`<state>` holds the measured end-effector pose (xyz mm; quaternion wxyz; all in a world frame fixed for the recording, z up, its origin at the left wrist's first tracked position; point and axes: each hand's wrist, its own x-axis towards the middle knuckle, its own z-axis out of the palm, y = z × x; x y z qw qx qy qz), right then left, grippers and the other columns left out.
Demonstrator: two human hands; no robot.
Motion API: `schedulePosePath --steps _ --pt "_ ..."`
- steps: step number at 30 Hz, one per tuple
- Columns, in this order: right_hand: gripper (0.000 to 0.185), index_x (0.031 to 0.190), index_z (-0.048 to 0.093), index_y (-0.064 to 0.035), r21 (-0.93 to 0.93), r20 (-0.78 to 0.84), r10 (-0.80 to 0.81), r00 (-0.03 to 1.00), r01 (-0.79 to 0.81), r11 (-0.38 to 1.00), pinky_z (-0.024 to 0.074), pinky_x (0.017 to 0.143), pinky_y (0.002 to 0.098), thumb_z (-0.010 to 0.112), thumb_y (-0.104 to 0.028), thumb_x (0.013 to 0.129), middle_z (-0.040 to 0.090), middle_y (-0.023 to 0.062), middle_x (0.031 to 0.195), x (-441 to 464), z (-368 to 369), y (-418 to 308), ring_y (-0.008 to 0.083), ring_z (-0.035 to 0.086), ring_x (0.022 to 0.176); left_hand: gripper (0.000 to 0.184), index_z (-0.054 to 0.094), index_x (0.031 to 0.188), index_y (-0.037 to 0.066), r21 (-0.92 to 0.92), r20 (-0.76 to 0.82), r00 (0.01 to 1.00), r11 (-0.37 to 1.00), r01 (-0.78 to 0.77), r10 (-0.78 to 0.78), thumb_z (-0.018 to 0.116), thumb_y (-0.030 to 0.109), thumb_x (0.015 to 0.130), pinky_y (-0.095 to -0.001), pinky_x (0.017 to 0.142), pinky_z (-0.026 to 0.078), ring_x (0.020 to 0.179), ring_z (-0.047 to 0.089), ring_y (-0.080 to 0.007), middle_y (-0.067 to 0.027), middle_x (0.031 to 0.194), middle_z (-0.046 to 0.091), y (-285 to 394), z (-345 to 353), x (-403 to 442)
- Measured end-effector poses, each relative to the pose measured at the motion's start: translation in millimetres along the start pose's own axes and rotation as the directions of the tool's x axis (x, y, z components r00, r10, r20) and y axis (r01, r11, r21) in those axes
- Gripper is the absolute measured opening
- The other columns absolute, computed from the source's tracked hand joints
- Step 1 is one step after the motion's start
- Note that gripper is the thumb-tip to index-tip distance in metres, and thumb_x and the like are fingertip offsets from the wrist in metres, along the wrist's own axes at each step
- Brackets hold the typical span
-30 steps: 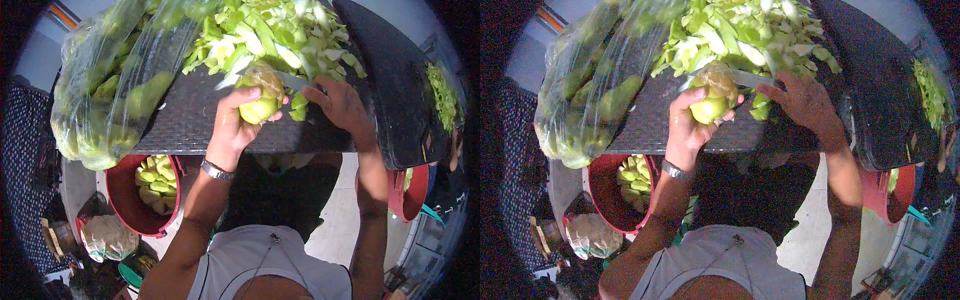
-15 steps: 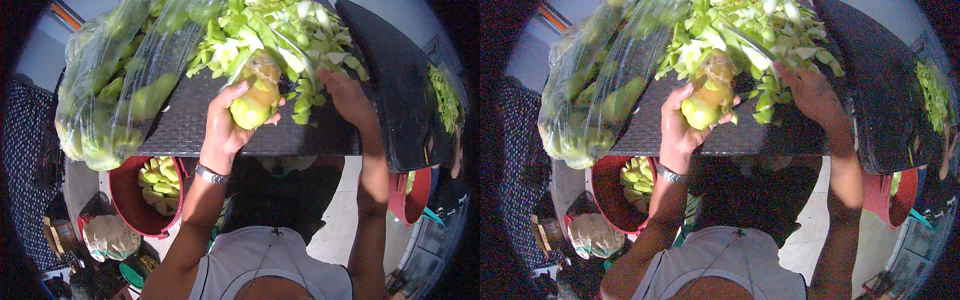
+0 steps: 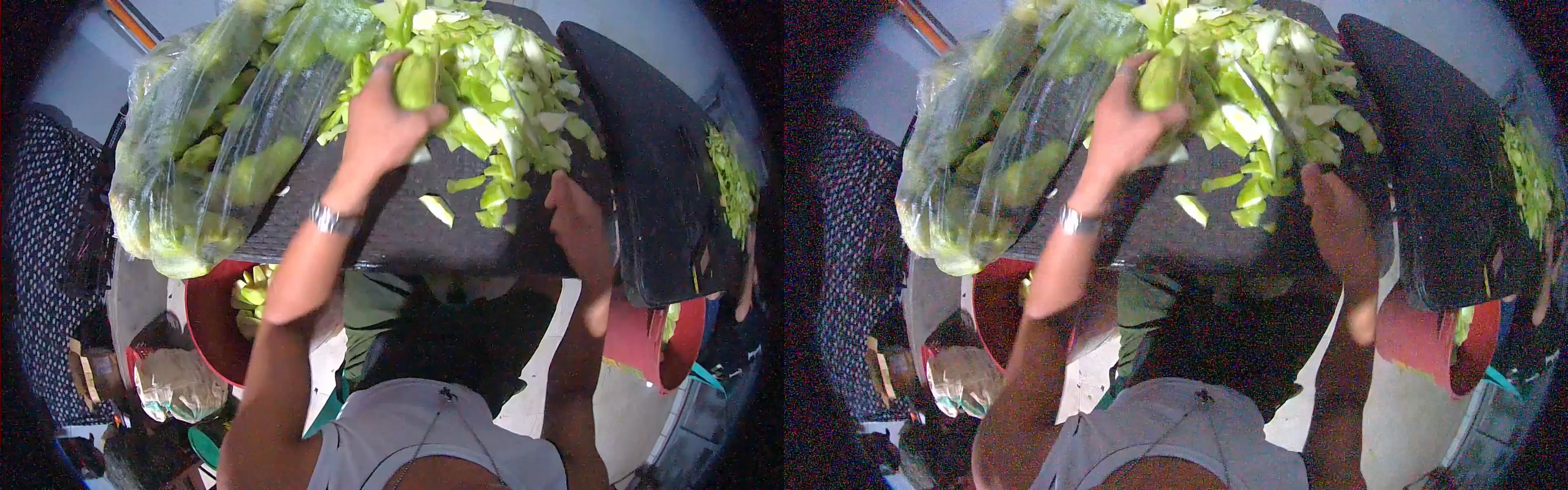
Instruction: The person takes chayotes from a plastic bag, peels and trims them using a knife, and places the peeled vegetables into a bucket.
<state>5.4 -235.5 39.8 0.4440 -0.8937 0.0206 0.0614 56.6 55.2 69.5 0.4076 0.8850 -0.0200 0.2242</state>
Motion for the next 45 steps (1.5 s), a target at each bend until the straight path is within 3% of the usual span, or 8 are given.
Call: schedulePosePath --steps 3,16,26,30,33,37,41,45 --pt "0.052 0.094 0.062 -0.0032 -0.074 -0.119 -0.149 0.982 0.141 0.987 0.0437 0.061 0.0367 0.049 -0.052 0.104 0.057 0.0095 0.069 -11.3 6.4 5.0 0.0202 0.055 0.061 0.077 0.060 0.133 0.006 0.156 -0.017 0.994 0.982 -0.106 0.110 0.082 0.036 0.066 -0.0436 0.094 0.054 0.104 0.070 -0.0360 -0.0218 0.112 0.072 4.9 1.6 68.4" --pt "0.050 0.102 0.065 -0.0001 -0.195 -0.078 0.046 0.996 -0.060 0.979 0.0485 0.064 0.0453 0.063 -0.049 0.097 0.066 0.0205 0.071 -17.7 7.0 8.7 0.0367 0.068 0.068 0.061 0.063 0.125 -0.001 0.547 0.492 0.793 0.581 -0.602 0.359 0.076 0.030 0.074 -0.0491 0.077 0.054 0.088 0.068 -0.0403 -0.0253 0.097 0.072 46.9 -0.1 282.8" --pt "0.047 0.101 0.066 -0.0003 -0.134 0.018 0.140 0.990 -0.136 0.982 0.0478 0.061 0.0429 0.064 -0.047 0.097 0.066 0.0171 0.070 -10.3 -3.5 2.4 0.0292 0.068 0.065 0.046 0.068 0.118 0.009 0.509 0.321 0.945 0.832 -0.222 0.056 0.077 0.031 0.078 -0.0395 0.086 0.057 0.093 0.073 -0.0279 -0.0102 0.108 0.076 -107.9 41.1 397.0" --pt "0.047 0.100 0.065 0.0001 -0.106 0.041 0.172 0.984 -0.167 0.980 0.0479 0.061 0.0420 0.064 -0.046 0.096 0.067 0.0160 0.070 -5.4 -5.0 3.8 0.0272 0.068 0.065 0.052 0.066 0.132 0.014 0.619 0.688 0.725 0.556 -0.555 -0.042 0.067 0.044 0.090 -0.0440 0.105 0.047 0.124 0.062 -0.0282 -0.0127 0.137 0.064 -166.3 54.3 428.9" --pt "0.046 0.099 0.065 0.0002 -0.112 0.046 0.169 0.985 -0.163 0.980 0.0476 0.060 0.0411 0.064 -0.046 0.096 0.067 0.0162 0.071 -6.6 -4.8 3.8 0.0260 0.068 0.065 0.041 0.066 0.133 0.017 0.677 0.546 0.780 0.710 -0.195 -0.306 0.061 0.036 0.097 -0.0443 0.108 0.045 0.127 0.061 -0.0271 -0.0096 0.137 0.065 -113.1 37.2 381.5" --pt "0.045 0.099 0.064 0.0002 -0.166 -0.025 0.105 0.994 -0.108 0.980 0.0473 0.060 0.0401 0.064 -0.045 0.096 0.066 0.0163 0.070 -10.5 4.1 23.1 0.0251 0.067 0.064 0.034 0.071 0.121 0.012 0.714 0.582 0.710 0.667 -0.213 -0.396 0.063 0.032 0.093 -0.0403 0.097 0.053 0.111 0.069 -0.0268 -0.0099 0.122 0.072 -136.3 36.2 398.2" --pt "0.044 0.098 0.063 0.0004 -0.127 -0.016 0.054 0.998 -0.055 0.990 0.0456 0.059 0.0394 0.062 -0.044 0.098 0.063 0.0146 0.069 -10.8 2.9 18.8 0.0216 0.061 0.061 0.036 0.072 0.114 0.008 0.672 0.644 0.765 0.483 -0.561 -0.006 0.061 0.036 0.095 -0.0437 0.087 0.053 0.099 0.067 -0.0308 -0.0147 0.111 0.072 -131.3 14.7 409.4" --pt "0.049 0.112 0.064 -0.0032 -0.148 0.052 0.164 0.985 -0.155 0.977 0.0518 0.081 0.0531 0.062 -0.050 0.097 0.072 0.0228 0.095 -12.4 -1.5 12.1 0.0444 0.069 0.089 0.034 0.071 0.105 -0.001 0.397 0.718 0.576 0.449 -0.800 0.391 0.061 0.031 0.096 -0.0474 0.076 0.052 0.080 0.065 -0.0343 -0.0219 0.091 0.070 -61.0 -66.7 343.4"
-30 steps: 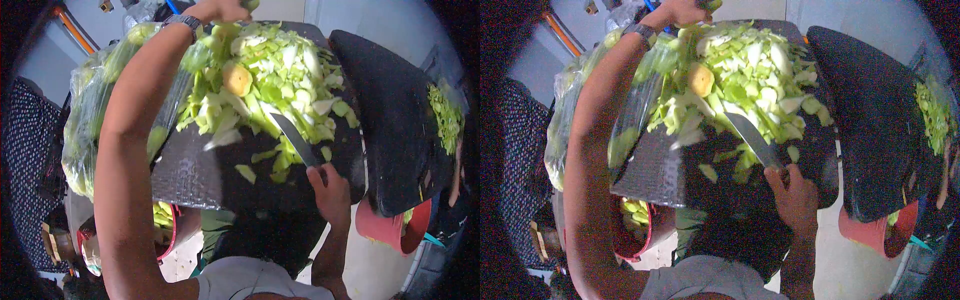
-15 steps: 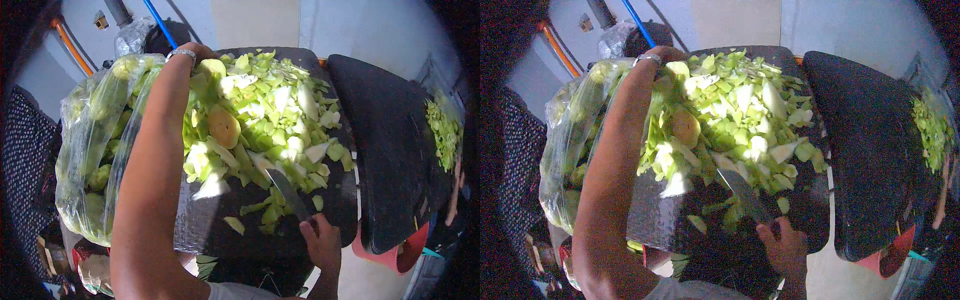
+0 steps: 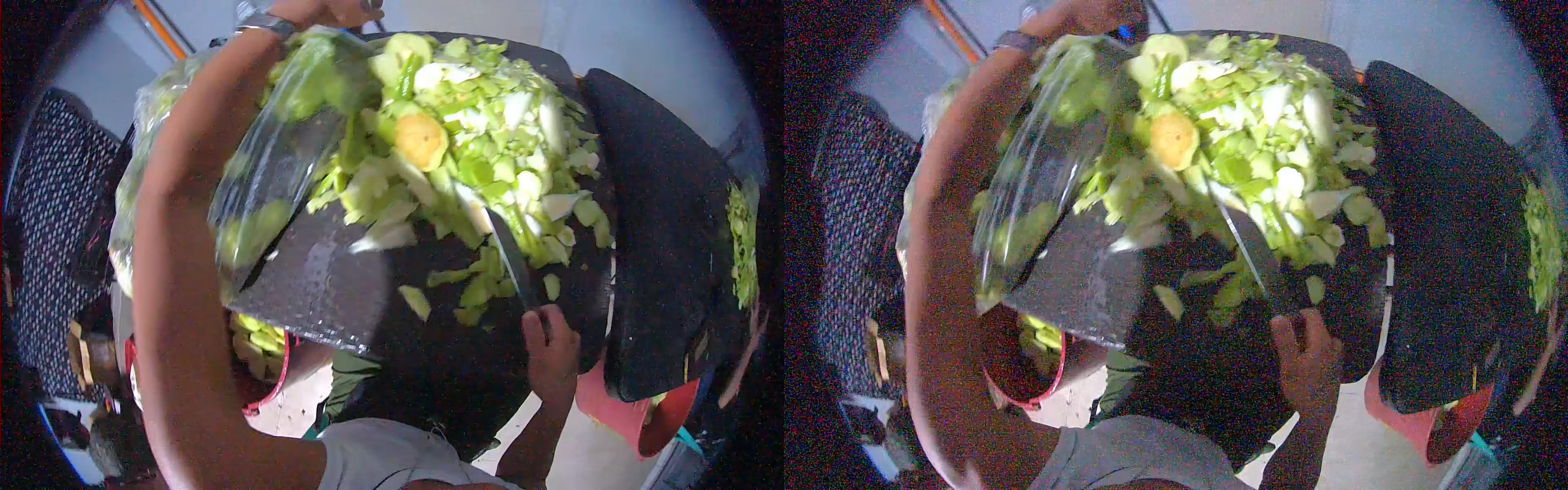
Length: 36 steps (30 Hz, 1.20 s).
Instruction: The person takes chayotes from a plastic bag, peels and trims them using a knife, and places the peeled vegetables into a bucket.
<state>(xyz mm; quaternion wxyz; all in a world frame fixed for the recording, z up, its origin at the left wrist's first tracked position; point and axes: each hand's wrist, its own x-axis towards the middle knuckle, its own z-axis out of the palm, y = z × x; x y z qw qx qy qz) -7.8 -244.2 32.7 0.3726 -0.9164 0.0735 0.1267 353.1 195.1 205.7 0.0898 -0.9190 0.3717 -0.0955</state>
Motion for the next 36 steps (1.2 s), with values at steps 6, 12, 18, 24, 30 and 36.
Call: schedulePosePath --steps 6,12,18,24,30,36 --pt "0.047 0.108 0.063 -0.0020 0.021 -0.040 -0.116 0.993 0.116 0.993 0.0510 0.079 0.0503 0.063 -0.047 0.098 0.071 0.0207 0.091 -2.9 6.7 6.2 0.0426 0.069 0.086 0.026 0.071 0.101 0.003 0.249 0.313 0.852 0.902 0.352 -0.419 0.065 0.028 0.094 -0.0477 0.084 0.053 0.090 0.066 -0.0316 -0.0243 0.101 0.069 99.3 -101.6 -168.1" --pt "0.046 0.107 0.062 -0.0019 -0.029 -0.127 -0.190 0.973 0.188 0.982 0.0499 0.074 0.0484 0.062 -0.047 0.098 0.070 0.0214 0.088 -7.8 14.0 4.9 0.0389 0.068 0.080 0.028 0.068 0.107 0.005 0.183 0.307 0.857 0.909 0.374 -0.414 0.058 0.008 0.081 -0.0438 0.099 0.051 0.108 0.066 -0.0352 -0.0166 0.110 0.069 129.1 -38.6 -301.1" --pt "0.048 0.108 0.062 -0.0027 0.024 -0.148 -0.161 0.976 0.167 0.986 0.0504 0.077 0.0482 0.062 -0.050 0.099 0.070 0.0205 0.090 -18.4 13.6 1.7 0.0390 0.069 0.083 0.026 0.074 0.095 0.010 0.505 0.363 0.807 0.826 0.249 -0.465 0.072 0.017 0.070 -0.0469 0.092 0.054 0.090 0.071 -0.0313 -0.0131 0.088 0.071 159.6 5.2 -300.1" --pt "0.050 0.107 0.063 -0.0029 0.025 -0.177 -0.180 0.968 0.187 0.982 0.0513 0.081 0.0479 0.063 -0.052 0.097 0.071 0.0199 0.094 -17.2 14.5 8.2 0.0406 0.069 0.089 0.023 0.072 0.091 0.006 0.200 0.357 0.845 0.917 0.346 -0.397 0.070 0.024 0.078 -0.0449 0.102 0.048 0.097 0.069 -0.0341 -0.0151 0.095 0.071 176.5 13.1 -307.1" --pt "0.053 0.102 0.062 -0.0015 0.034 -0.189 -0.165 0.968 0.174 0.984 0.0507 0.081 0.0481 0.063 -0.055 0.096 0.070 0.0207 0.092 -17.1 14.2 10.1 0.0418 0.068 0.088 0.054 0.065 0.124 0.004 -0.569 0.397 0.827 0.600 0.563 -0.399 0.070 0.044 0.088 -0.0398 0.098 0.048 0.107 0.065 -0.0274 -0.0125 0.116 0.071 198.9 0.8 -324.7" --pt "0.045 0.100 0.064 -0.0014 0.011 -0.265 -0.229 0.936 0.241 0.971 0.0454 0.064 0.0371 0.063 -0.046 0.099 0.061 0.0112 0.071 -15.7 19.2 11.9 0.0189 0.056 0.064 0.066 0.057 0.136 0.003 -0.567 0.680 0.679 0.389 0.726 -0.277 0.076 0.043 0.086 -0.0367 0.088 0.051 0.107 0.062 -0.0191 -0.0086 0.115 0.071 149.7 57.1 -344.4"
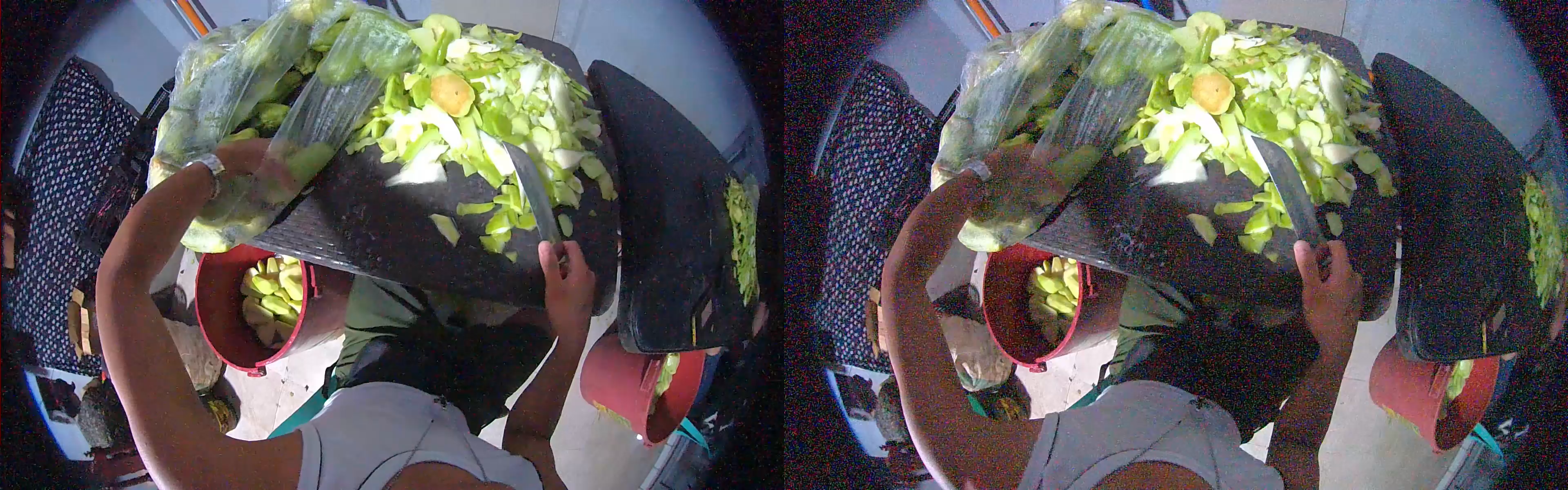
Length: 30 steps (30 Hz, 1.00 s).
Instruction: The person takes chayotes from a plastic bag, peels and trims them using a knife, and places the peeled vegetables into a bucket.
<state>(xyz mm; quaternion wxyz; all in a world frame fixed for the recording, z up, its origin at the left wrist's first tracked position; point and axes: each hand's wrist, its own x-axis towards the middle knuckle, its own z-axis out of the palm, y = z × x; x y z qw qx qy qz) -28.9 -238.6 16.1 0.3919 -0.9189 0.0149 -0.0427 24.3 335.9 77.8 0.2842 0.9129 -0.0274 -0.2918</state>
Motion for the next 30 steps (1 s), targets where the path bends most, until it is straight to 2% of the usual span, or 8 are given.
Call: schedulePosePath --steps 3,7,10,11,17,22,25,30 --pt "0.044 0.100 0.064 -0.0015 0.007 0.016 0.005 1.000 -0.005 1.000 0.0458 0.065 0.0374 0.062 -0.046 0.099 0.061 0.0116 0.072 -2.7 0.1 -0.5 0.0195 0.056 0.064 0.059 0.062 0.128 0.002 0.091 -0.277 0.958 0.990 0.108 -0.079 0.077 0.041 0.086 -0.0364 0.085 0.052 0.103 0.062 -0.0186 -0.0087 0.110 0.071 4.0 15.6 9.7" --pt "0.043 0.102 0.063 -0.0015 0.053 0.019 -0.018 1.000 0.017 0.998 0.0445 0.063 0.0366 0.061 -0.044 0.100 0.059 0.0095 0.070 -0.9 -2.6 -1.6 0.0180 0.055 0.064 0.055 0.060 0.124 0.001 0.335 -0.629 0.714 0.936 -0.110 0.309 0.078 0.034 0.084 -0.0370 0.081 0.053 0.093 0.066 -0.0212 -0.0099 0.105 0.069 38.6 -24.8 -4.1" --pt "0.042 0.103 0.063 -0.0025 0.038 0.066 0.007 0.998 -0.010 0.999 0.0401 0.058 0.0331 0.061 -0.044 0.101 0.055 0.0045 0.067 2.5 -3.0 0.8 0.0133 0.051 0.061 0.055 0.060 0.123 0.000 -0.033 -0.770 0.607 0.939 -0.342 0.195 0.081 0.026 0.079 -0.0363 0.080 0.055 0.090 0.069 -0.0228 -0.0106 0.106 0.069 99.5 -46.0 -37.1" --pt "0.043 0.102 0.063 -0.0020 0.072 0.105 0.026 0.994 -0.034 0.997 0.0433 0.064 0.0357 0.062 -0.045 0.100 0.059 0.0071 0.073 5.4 -2.6 1.0 0.0162 0.055 0.068 0.054 0.060 0.122 0.000 -0.309 -0.782 0.620 0.821 -0.480 0.068 0.081 0.024 0.078 -0.0359 0.080 0.056 0.090 0.069 -0.0232 -0.0107 0.106 0.069 138.7 -32.6 -50.2" --pt "0.044 0.104 0.064 -0.0027 0.326 0.197 0.072 0.978 -0.135 0.936 0.0504 0.073 0.0419 0.066 -0.046 0.096 0.067 0.0111 0.082 3.1 -0.1 -11.6 0.0258 0.065 0.075 0.057 0.064 0.118 0.001 -0.572 -0.647 0.744 0.540 -0.618 0.166 0.089 0.011 0.069 -0.0333 0.081 0.056 0.089 0.069 -0.0190 -0.0086 0.101 0.072 196.5 81.9 10.9" --pt "0.051 0.104 0.059 -0.0031 0.129 0.140 -0.355 0.924 0.338 0.932 0.0443 0.057 0.0379 0.067 -0.053 0.093 0.060 0.0088 0.071 1.8 -15.3 -39.6 0.0211 0.060 0.061 0.052 0.070 0.113 0.007 -0.325 -0.542 0.769 0.759 -0.565 0.340 0.091 0.009 0.065 -0.0308 0.082 0.054 0.087 0.068 -0.0146 -0.0043 0.096 0.073 222.0 166.7 45.2" --pt "0.056 0.102 0.057 -0.0016 0.079 0.201 -0.451 0.870 0.444 0.892 0.0438 0.054 0.0379 0.068 -0.056 0.091 0.056 0.0103 0.064 2.5 -20.4 -46.4 0.0245 0.060 0.055 0.057 0.066 0.118 0.003 0.160 -0.630 0.441 0.662 -0.732 0.640 0.089 0.013 0.067 -0.0354 0.090 0.052 0.098 0.068 -0.0198 -0.0074 0.101 0.073 232.7 193.6 51.3" --pt "0.062 0.101 0.056 -0.0004 0.004 0.221 -0.502 0.836 0.514 0.858 0.0461 0.056 0.0431 0.070 -0.059 0.087 0.057 0.0173 0.064 5.8 -23.0 -52.9 0.0401 0.064 0.062 0.046 0.072 0.108 0.006 0.006 -0.633 0.577 0.748 -0.664 0.516 0.087 0.017 0.066 -0.0412 0.096 0.049 0.108 0.065 -0.0321 -0.0135 0.112 0.070 232.6 213.4 59.0"
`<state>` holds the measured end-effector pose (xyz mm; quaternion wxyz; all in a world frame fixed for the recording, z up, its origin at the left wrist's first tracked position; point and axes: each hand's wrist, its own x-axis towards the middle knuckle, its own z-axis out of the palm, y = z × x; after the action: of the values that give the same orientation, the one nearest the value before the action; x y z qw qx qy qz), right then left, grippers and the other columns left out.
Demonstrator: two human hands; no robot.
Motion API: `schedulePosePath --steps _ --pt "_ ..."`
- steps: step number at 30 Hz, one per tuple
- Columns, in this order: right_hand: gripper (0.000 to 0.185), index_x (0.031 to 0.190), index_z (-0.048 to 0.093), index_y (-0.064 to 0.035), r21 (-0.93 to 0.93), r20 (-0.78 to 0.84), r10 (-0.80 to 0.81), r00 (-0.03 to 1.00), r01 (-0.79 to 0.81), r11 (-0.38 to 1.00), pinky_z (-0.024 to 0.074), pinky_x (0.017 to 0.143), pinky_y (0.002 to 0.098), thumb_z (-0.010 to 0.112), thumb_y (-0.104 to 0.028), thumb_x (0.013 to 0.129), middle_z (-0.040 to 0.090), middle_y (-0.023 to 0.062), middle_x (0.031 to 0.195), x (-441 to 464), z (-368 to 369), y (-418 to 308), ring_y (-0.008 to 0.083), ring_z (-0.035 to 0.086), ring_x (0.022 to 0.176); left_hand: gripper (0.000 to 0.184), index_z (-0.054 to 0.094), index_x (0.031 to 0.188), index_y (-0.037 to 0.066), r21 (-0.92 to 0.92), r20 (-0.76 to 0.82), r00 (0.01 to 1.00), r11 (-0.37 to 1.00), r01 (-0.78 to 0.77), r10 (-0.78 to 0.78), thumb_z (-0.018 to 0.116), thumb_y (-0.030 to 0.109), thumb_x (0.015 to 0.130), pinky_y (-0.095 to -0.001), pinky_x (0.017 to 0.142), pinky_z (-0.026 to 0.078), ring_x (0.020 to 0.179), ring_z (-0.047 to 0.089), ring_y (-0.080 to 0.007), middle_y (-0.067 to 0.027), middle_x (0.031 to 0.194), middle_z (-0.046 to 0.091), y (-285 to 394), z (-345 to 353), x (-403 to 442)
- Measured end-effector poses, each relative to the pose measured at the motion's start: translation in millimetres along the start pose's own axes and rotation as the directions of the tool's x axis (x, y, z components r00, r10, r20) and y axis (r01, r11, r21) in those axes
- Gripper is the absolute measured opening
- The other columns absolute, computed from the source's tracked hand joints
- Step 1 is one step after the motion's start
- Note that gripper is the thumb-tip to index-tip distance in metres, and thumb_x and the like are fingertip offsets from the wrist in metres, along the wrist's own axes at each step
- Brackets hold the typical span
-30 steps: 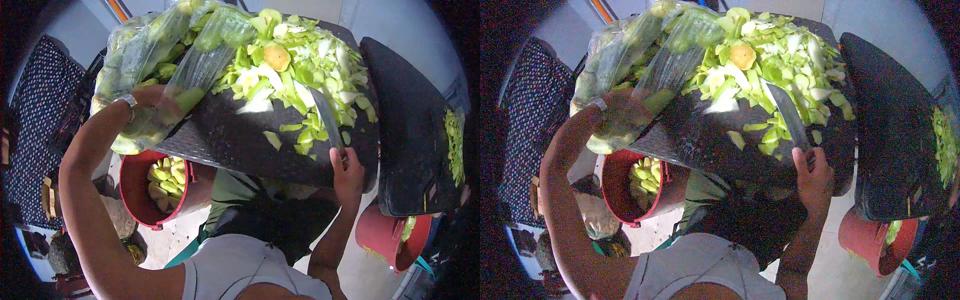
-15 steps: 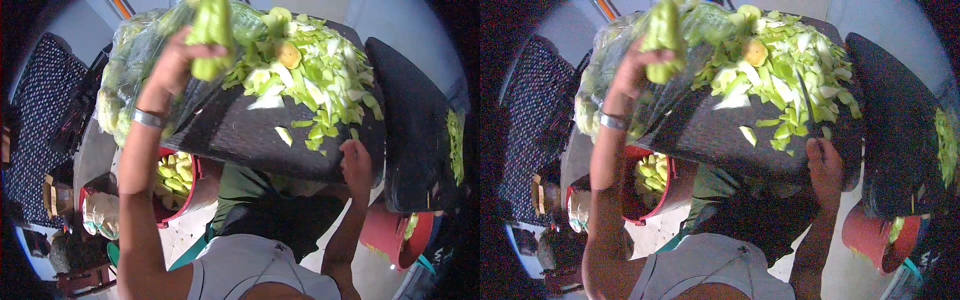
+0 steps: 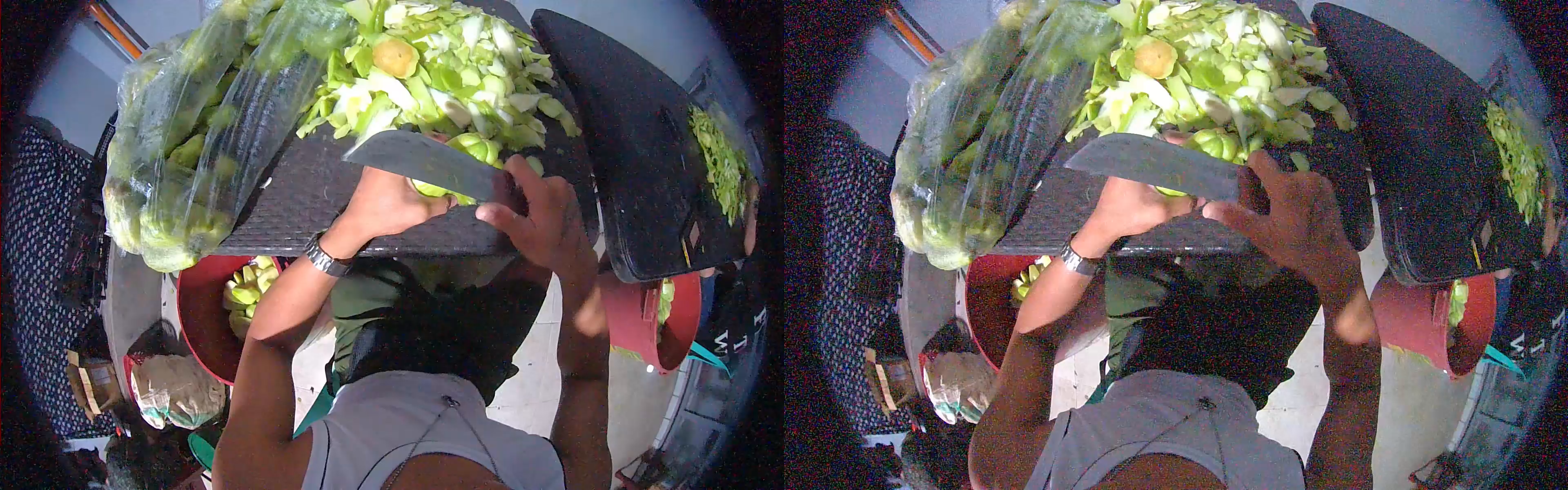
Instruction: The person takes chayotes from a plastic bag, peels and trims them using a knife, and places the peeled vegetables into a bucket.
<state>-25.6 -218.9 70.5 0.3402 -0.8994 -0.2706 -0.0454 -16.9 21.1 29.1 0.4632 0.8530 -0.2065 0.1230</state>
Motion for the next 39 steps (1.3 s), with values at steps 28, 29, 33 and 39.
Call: schedulePosePath --steps 28,29,33,39 --pt "0.043 0.119 0.065 -0.0031 -0.045 -0.031 0.329 0.944 -0.330 0.943 0.0509 0.086 0.0507 0.052 -0.041 0.105 0.065 0.0256 0.102 24.0 -3.8 51.0 0.0471 0.064 0.096 0.090 0.040 0.149 0.001 -0.979 0.046 0.982 -0.206 0.007 -0.185 0.048 0.071 0.094 -0.0555 0.112 0.041 0.140 0.044 -0.0387 -0.0240 0.147 0.048 17.9 -54.6 16.1" --pt "0.040 0.121 0.064 -0.0036 -0.025 -0.062 0.318 0.946 -0.320 0.947 0.0511 0.085 0.0507 0.053 -0.039 0.105 0.065 0.0256 0.102 24.7 -4.4 51.2 0.0477 0.064 0.095 0.091 0.041 0.148 0.000 -0.973 0.136 0.990 -0.193 0.126 -0.040 0.048 0.072 0.094 -0.0549 0.110 0.044 0.138 0.046 -0.0415 -0.0268 0.147 0.048 11.7 -57.3 13.8" --pt "0.032 0.121 0.064 -0.0053 -0.116 -0.045 0.065 0.997 -0.069 0.991 0.0529 0.077 0.0512 0.060 -0.030 0.101 0.065 0.0251 0.096 10.7 6.1 82.8 0.0449 0.066 0.091 0.061 0.048 0.140 0.000 -0.950 0.287 0.918 -0.203 0.237 -0.273 0.065 0.032 0.092 -0.0382 0.071 0.059 0.091 0.067 -0.0304 -0.0247 0.123 0.063 -33.3 -41.0 5.9" --pt "0.032 0.108 0.062 -0.0073 -0.029 -0.044 0.318 0.947 -0.320 0.947 0.0533 0.066 0.0508 0.067 -0.037 0.096 0.067 0.0184 0.080 11.3 15.6 25.5 0.0385 0.070 0.079 0.081 0.041 0.145 0.006 -0.930 0.178 0.852 0.198 0.309 -0.493 0.077 -0.001 0.072 -0.0344 0.066 0.057 0.084 0.065 -0.0249 -0.0140 0.111 0.061 -26.3 -17.1 -3.6"
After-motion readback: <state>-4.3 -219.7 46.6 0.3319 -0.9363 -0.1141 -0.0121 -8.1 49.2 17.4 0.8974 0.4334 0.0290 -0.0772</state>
